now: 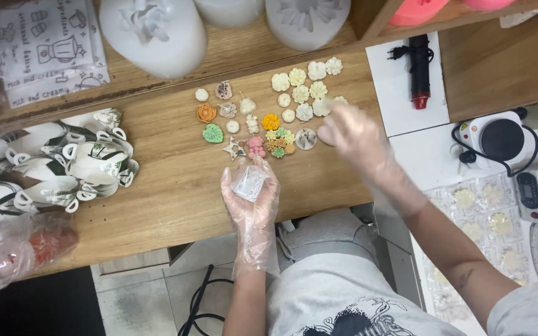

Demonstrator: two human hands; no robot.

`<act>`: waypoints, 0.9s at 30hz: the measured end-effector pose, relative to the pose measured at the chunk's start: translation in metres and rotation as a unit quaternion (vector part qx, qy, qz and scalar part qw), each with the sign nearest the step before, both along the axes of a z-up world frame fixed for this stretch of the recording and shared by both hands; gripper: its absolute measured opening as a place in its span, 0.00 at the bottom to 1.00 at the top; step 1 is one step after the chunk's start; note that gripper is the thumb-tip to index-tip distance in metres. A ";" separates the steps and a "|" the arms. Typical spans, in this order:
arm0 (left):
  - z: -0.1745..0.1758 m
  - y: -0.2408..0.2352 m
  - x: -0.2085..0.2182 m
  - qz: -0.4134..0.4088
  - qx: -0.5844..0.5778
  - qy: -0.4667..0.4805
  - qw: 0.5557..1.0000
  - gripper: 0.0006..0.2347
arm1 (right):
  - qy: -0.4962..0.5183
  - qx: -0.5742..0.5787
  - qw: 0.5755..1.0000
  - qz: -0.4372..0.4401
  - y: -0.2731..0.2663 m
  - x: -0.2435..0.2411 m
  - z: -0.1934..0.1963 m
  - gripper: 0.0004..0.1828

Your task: The person, wearing clear gloves, places a small white flower-shaped wax piece into a small plastic bag, seals the bag with an adhesive strip, and then repeats the process with a second flower-shaped wax piece before placing the packaged items onto a tray containing several other similar bagged wax shapes.

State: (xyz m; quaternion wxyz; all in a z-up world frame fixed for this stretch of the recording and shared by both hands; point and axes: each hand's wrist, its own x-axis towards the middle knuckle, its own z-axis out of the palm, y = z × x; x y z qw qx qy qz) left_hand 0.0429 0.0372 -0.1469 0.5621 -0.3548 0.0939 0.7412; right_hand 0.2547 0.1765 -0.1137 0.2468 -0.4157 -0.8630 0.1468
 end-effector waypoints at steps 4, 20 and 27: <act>0.004 -0.011 0.003 0.020 -0.033 -0.010 0.999 0.19 | 0.008 -0.017 1.000 -0.013 0.090 0.020 -0.032 0.20; -0.011 -0.051 0.003 0.119 -0.058 -0.036 0.991 0.21 | -0.270 -0.189 0.938 -0.106 0.228 -0.003 -0.161 0.30; -0.014 -0.043 0.008 0.098 -0.045 -0.049 0.993 0.20 | -0.179 -0.165 0.955 -0.171 0.184 0.008 -0.099 0.30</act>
